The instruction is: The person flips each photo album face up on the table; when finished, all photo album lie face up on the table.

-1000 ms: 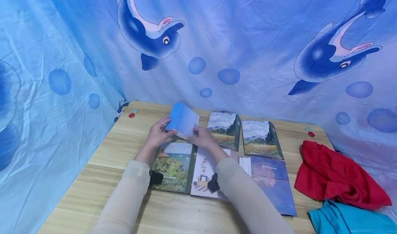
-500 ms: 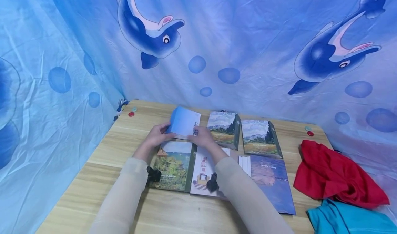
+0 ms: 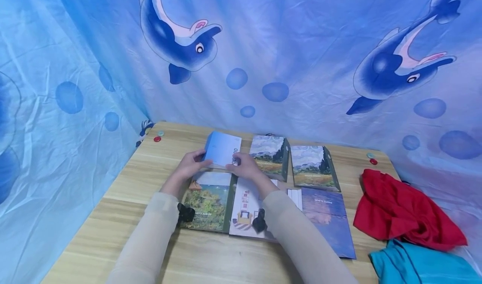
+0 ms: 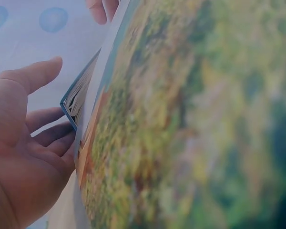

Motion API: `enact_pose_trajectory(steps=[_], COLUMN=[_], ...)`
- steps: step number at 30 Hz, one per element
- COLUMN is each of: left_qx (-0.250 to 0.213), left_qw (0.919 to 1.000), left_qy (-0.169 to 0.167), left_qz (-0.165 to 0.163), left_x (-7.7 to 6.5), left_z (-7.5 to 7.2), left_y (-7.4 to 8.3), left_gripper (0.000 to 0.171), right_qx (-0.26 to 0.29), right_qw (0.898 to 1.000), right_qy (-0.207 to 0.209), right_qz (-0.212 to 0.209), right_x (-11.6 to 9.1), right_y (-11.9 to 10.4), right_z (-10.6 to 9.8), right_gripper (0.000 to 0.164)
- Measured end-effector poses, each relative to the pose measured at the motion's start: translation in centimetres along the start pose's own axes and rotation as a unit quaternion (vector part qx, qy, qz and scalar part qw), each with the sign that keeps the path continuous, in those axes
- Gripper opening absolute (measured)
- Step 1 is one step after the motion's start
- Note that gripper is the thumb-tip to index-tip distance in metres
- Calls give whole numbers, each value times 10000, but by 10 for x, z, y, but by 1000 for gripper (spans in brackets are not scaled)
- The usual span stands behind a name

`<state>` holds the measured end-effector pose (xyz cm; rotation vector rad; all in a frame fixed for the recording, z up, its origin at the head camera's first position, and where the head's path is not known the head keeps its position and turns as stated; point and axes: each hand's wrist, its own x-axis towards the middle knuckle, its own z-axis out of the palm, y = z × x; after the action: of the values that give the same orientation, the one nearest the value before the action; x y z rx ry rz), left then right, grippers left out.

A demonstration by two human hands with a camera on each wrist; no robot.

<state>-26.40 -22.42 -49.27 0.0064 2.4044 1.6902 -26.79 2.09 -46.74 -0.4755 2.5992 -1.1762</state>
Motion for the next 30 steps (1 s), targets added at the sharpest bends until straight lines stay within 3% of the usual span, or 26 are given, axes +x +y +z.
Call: enact_pose_trajectory(steps=[7, 15, 21, 30], left_qx=[-237, 832, 1447, 2189], left_qw=[9997, 9949, 9843, 9570], left_qy=[-65, 368, 427, 237], left_qz=[-58, 446, 919, 1887], left_x=[-1, 0, -3, -8], left_z=[3, 9, 27, 58], left_y=[1, 11, 31, 52], left_gripper=[78, 78, 80, 74], right_qx=[-119, 470, 799, 1053], right_qw=[9998, 9989, 9966, 9925], right_qy=[-9, 3, 183, 626], right_qz=[-172, 24, -28, -7], right_x=[0, -8, -23, -41], right_y=[4, 10, 16, 33], right_z=[0, -8, -21, -43], right_gripper=[58, 60, 61, 54])
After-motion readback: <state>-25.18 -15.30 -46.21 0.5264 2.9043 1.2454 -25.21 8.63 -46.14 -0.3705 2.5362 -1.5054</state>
